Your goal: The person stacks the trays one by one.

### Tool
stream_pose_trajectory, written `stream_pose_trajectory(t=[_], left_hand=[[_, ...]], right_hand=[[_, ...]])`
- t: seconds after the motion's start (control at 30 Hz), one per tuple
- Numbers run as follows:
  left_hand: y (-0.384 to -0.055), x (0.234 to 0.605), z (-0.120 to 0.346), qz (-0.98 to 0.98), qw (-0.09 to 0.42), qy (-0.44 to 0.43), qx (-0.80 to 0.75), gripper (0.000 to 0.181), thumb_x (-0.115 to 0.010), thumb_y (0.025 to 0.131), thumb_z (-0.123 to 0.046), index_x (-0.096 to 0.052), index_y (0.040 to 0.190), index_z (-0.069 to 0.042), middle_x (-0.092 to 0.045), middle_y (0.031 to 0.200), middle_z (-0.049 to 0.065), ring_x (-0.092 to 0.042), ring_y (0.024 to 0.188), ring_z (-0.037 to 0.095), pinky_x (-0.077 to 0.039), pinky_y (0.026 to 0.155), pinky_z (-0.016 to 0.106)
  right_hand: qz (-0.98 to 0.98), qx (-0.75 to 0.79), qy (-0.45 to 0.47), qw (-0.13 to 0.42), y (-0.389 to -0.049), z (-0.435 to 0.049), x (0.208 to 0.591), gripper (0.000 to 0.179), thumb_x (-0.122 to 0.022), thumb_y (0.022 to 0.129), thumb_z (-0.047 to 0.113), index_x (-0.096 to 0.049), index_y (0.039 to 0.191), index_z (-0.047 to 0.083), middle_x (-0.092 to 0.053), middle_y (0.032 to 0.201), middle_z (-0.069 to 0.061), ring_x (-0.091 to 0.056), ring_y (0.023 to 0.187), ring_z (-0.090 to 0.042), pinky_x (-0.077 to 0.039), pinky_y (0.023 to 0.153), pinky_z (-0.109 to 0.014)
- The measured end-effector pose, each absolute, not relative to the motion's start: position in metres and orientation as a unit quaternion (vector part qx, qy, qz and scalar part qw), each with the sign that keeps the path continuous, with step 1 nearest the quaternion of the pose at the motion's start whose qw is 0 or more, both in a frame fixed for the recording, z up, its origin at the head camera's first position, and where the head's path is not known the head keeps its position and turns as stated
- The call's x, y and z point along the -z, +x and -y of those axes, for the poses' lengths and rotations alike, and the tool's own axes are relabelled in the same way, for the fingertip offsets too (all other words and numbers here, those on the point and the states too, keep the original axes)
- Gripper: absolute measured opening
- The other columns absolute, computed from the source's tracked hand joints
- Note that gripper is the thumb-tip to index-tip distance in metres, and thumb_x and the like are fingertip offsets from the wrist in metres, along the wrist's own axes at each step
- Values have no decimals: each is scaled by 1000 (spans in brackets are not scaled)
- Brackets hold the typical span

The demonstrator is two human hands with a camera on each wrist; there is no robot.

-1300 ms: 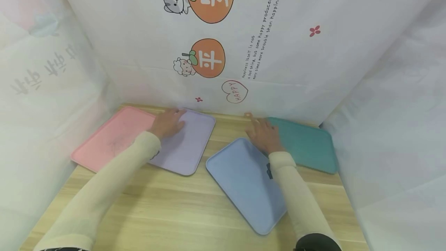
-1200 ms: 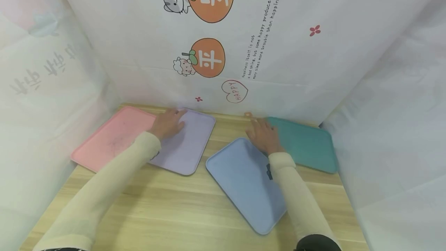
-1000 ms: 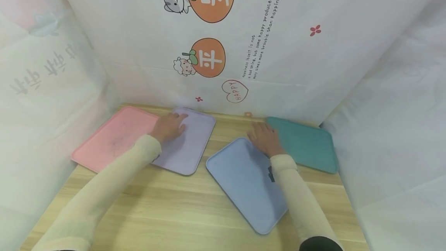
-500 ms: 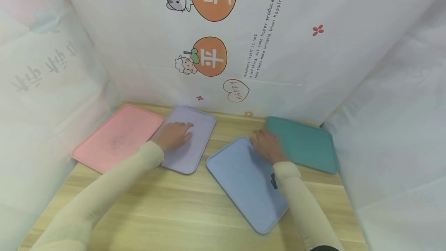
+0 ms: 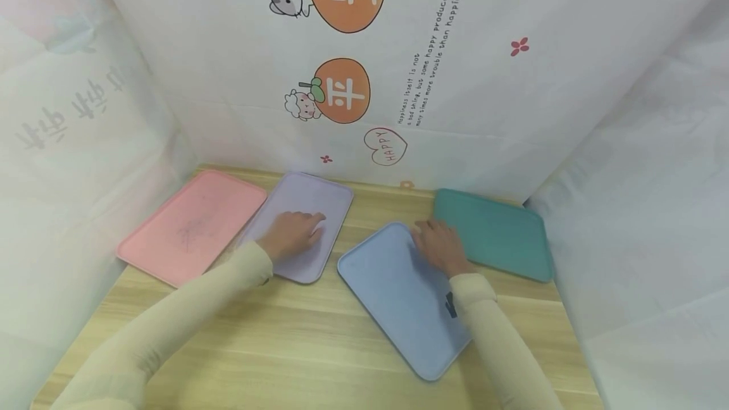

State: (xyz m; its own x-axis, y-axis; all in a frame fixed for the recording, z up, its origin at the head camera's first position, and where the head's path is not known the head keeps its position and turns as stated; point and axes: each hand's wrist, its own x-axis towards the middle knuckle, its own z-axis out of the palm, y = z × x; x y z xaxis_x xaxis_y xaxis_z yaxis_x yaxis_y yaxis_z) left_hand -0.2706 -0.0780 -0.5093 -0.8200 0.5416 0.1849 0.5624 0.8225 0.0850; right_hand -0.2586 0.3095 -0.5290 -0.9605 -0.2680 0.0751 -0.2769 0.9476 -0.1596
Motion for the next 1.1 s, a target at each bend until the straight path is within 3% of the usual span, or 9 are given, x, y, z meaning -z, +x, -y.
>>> stream_pose_trajectory(t=[0.23, 0.67, 0.9, 1.1], left_hand=[[-259, 514, 71, 949, 74, -299, 73, 25, -62, 109, -24, -71, 126, -8, -79, 98, 13, -76, 86, 33, -65, 74, 49], [-240, 526, 61, 926, 120, -344, 97, 9, -67, 105, -17, -67, 103, -9, -74, 82, 8, -71, 70, 29, -61, 60, 43], [-231, 533, 56, 931, 74, -342, 105, 19, -63, 109, -22, -71, 121, -9, -78, 93, 8, -73, 77, 27, -63, 65, 42], [-224, 538, 52, 928, 93, -339, 124, 14, -68, 106, -21, -71, 115, -11, -76, 86, 6, -72, 72, 25, -60, 57, 39]], right_hand=[[986, -94, 132, 34, -252, -309, 537, 45, -52, 114, 32, -67, 144, 1, -67, 140, -26, -63, 130, -48, -53, 110, -65], [987, -99, 124, 38, -239, -314, 543, 41, -56, 112, 30, -71, 137, 1, -68, 132, -25, -64, 125, -47, -58, 102, -65], [987, -94, 123, 49, -233, -320, 552, 36, -58, 110, 20, -71, 136, -1, -69, 126, -24, -66, 120, -44, -60, 99, -62], [982, -88, 134, 96, -224, -325, 555, 29, -66, 106, 14, -74, 127, -5, -72, 116, -24, -71, 109, -42, -63, 92, -58]])
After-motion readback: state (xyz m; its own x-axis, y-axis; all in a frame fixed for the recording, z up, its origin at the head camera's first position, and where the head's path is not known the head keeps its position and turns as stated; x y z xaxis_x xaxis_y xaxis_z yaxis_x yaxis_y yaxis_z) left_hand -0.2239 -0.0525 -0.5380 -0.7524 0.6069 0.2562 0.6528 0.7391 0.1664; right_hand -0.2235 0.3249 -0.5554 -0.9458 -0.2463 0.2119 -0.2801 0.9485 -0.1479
